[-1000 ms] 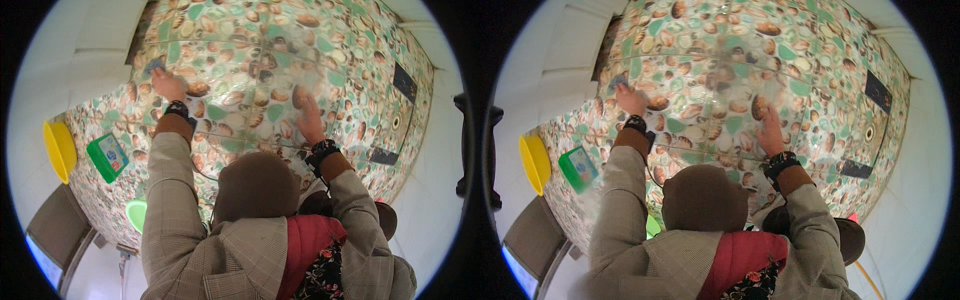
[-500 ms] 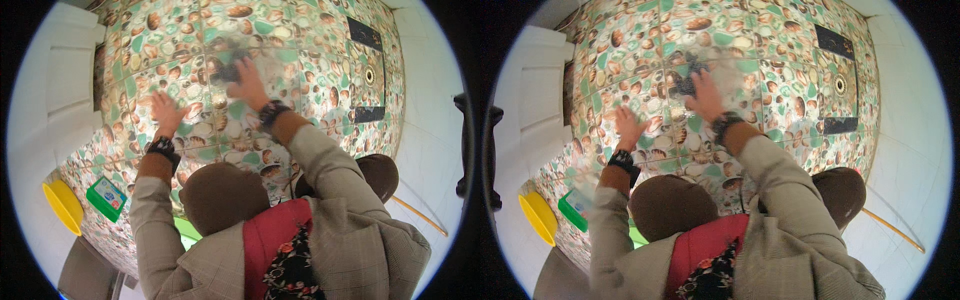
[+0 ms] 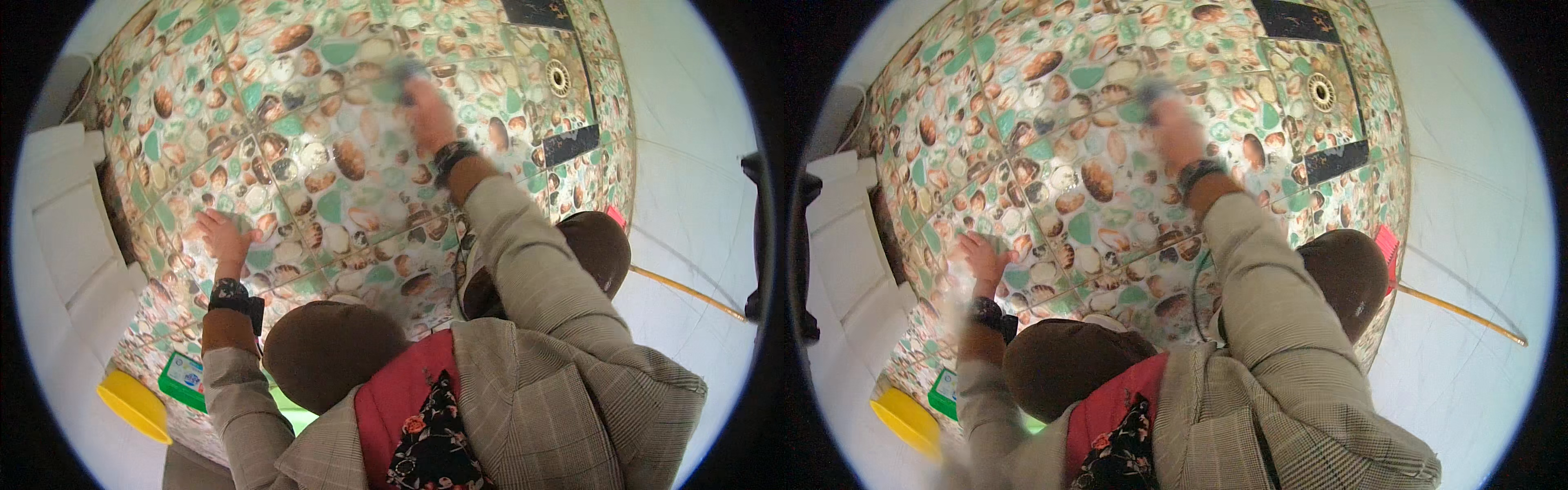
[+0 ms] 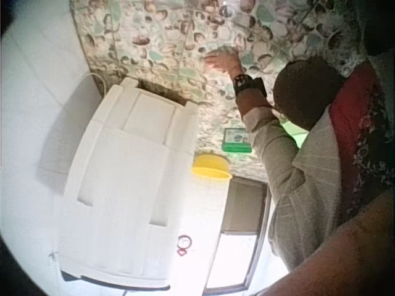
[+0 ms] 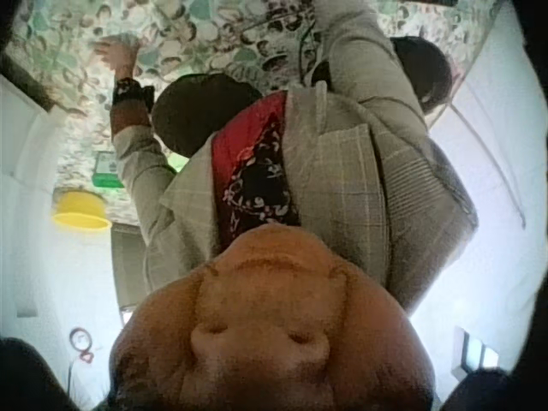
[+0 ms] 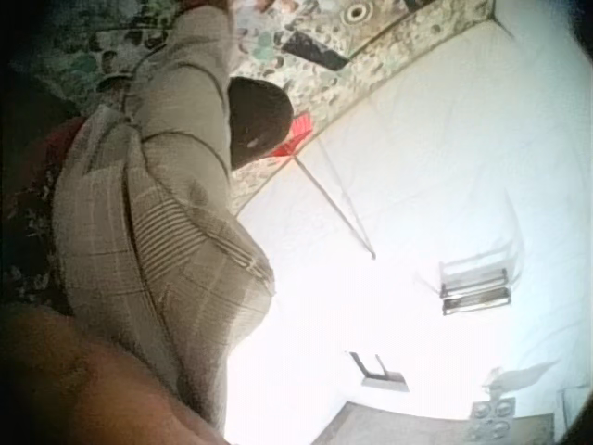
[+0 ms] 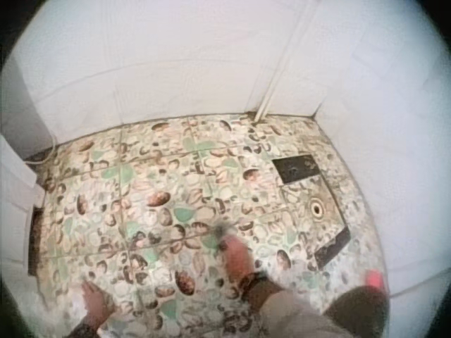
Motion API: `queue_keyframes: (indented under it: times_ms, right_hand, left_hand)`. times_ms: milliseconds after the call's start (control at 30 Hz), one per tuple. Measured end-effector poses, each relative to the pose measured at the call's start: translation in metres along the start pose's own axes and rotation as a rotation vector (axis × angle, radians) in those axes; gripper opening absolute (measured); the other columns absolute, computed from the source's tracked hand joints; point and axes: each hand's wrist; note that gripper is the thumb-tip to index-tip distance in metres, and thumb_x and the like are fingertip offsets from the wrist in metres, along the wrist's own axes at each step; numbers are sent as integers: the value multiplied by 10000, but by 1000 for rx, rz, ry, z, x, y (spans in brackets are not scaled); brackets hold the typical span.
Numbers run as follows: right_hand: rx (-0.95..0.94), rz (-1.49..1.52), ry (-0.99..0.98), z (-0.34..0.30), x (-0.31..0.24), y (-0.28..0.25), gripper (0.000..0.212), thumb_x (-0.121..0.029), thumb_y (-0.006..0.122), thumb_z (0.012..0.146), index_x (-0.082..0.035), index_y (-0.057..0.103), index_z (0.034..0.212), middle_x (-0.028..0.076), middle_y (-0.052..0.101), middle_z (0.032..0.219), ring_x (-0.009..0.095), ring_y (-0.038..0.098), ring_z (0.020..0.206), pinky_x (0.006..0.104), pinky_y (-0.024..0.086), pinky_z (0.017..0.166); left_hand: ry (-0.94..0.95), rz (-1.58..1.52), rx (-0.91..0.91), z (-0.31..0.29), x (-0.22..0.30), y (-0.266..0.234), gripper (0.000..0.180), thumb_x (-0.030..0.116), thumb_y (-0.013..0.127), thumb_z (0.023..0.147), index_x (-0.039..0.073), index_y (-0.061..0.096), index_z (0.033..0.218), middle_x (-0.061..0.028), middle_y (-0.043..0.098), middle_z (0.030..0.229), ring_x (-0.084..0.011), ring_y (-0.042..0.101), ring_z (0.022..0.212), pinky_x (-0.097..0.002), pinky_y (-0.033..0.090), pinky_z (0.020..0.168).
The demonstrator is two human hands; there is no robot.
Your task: The person kneels on a patterned tiled floor and scrubs it with a grey scouring pad. They pour water from a green basin onto the floor and continue scrubbing the wet area with the pad.
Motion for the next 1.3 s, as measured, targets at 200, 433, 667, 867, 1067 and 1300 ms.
queue_keyframes:
  times_ms: [200, 433, 667, 867, 1067, 1300]
  right_hand:
    - [402, -238, -153, 29, -10, -27, 275, -46, 524, 763, 0, 519, 1034, 205, 543, 982, 362, 516, 941, 432, 426, 816]
    - [-174, -202, -628, -96, -59, 73, 340, -63, 488, 788, -24, 488, 1126, 164, 515, 1141, 337, 506, 997, 423, 392, 898]
    - [514, -450, 190, 8, 85, -79, 227, -14, 469, 767, -9, 519, 989, 197, 523, 958, 369, 509, 919, 445, 404, 823]
    - [85, 129, -329, 9, -64, 62, 255, -83, 473, 798, -35, 542, 1038, 171, 527, 1125, 363, 489, 1041, 434, 378, 922]
    - [-345, 2, -874, -46, -127, 179, 318, -107, 493, 804, -40, 544, 1110, 136, 517, 1196, 253, 486, 1117, 363, 398, 934]
    - [219, -119, 130, 84, 17, -44, 229, -140, 454, 891, 5, 494, 1063, 156, 560, 972, 257, 563, 891, 396, 448, 792]
  left_hand:
    - [-12, 119, -26, 6, 6, -7, 1312, 470, 833, 482, -90, 48, 1371, -301, 7, 1439, -435, 80, 1341, -518, 253, 1038]
    - [109, 495, 71, -4, 8, -21, 937, 560, 676, 603, -24, 319, 1243, -234, 283, 1284, -381, 282, 1208, -479, 278, 999]
    - [-7, 190, -124, 17, -2, -3, 1274, 393, 850, 502, -107, 50, 1358, -334, 21, 1419, -473, 97, 1321, -514, 272, 1028]
    - [89, 502, -105, 19, -16, 14, 1294, 699, 664, 540, -134, 99, 1353, -350, 172, 1388, -475, 143, 1311, -489, 259, 1043]
    - [53, -53, 66, -1, -5, 2, 1251, 356, 851, 489, -104, 83, 1363, -289, 9, 1442, -442, 81, 1337, -531, 213, 1048]
    - [-41, -60, -43, -2, 8, -10, 1310, 383, 846, 489, -84, 1, 1375, -283, -77, 1448, -429, -1, 1350, -540, 169, 1055]
Point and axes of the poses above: each hand's wrist, its own z-axis towards the middle knuckle, its own y-axis out of the palm, x = y × z
